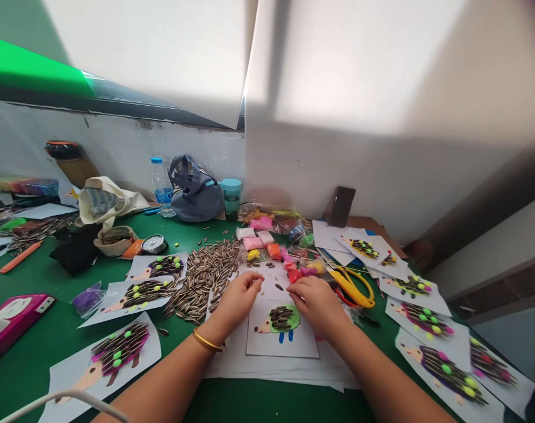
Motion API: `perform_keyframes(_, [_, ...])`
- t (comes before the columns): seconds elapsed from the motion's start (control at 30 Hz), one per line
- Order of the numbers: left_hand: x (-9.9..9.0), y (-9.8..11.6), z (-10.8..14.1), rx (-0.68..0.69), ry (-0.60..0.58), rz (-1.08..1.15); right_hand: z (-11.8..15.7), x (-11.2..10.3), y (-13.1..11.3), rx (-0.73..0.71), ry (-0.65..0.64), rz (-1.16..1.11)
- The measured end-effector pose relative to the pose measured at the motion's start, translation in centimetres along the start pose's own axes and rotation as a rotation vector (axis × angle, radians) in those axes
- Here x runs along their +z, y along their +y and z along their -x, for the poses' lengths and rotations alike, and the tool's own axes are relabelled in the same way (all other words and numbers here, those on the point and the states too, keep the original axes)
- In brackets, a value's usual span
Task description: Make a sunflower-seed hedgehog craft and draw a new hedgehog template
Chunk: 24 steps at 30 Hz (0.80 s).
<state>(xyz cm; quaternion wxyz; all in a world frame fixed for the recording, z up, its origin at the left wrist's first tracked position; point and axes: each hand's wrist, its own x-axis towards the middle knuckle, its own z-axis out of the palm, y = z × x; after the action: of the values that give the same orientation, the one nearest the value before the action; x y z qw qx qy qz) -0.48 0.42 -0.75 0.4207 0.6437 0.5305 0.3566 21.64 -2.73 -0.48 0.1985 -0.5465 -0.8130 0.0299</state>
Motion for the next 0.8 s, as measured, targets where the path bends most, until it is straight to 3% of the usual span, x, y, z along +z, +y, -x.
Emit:
perform_keyframes(0.07, [-0.5,0.0,-0.5,-0.109,0.085,0.343,-1.0,-0.1,-0.4,-0.01,-0.036,0.056])
perform_keyframes(0.13, [-0.9,0.1,-0.8,-0.189,0.122,0.518,-2.1,0.1,-0.9,-0.026,-0.109,0.121])
perform_keyframes(0.27, [-1.3,0.1,-0.9,-0.209,0.132,0.6,-4.0,1.0,-1.7,-0.044,-0.204,0.189])
perform_keyframes(0.5, [-0.7,0.4,-0.5,-0.211,0.064,0.573,-5.3,1.5,-2.7,-0.006,-0.179,0.115])
perform_keyframes(0.57, [-0.4,0.5,-0.3,-0.164,0.021,0.511,-5.1,1.2,-2.8,0.017,-0.134,-0.001])
perform_keyframes(0.73, [0.2,0.2,0.3,0.12,-0.118,0.141,-4.1,1.4,-2.8,0.235,0.063,-0.739])
perform_keyframes(0.8, [0.5,-0.1,0.4,0.156,-0.141,0.101,-3.6,1.8,-2.8,0.299,0.108,-0.881])
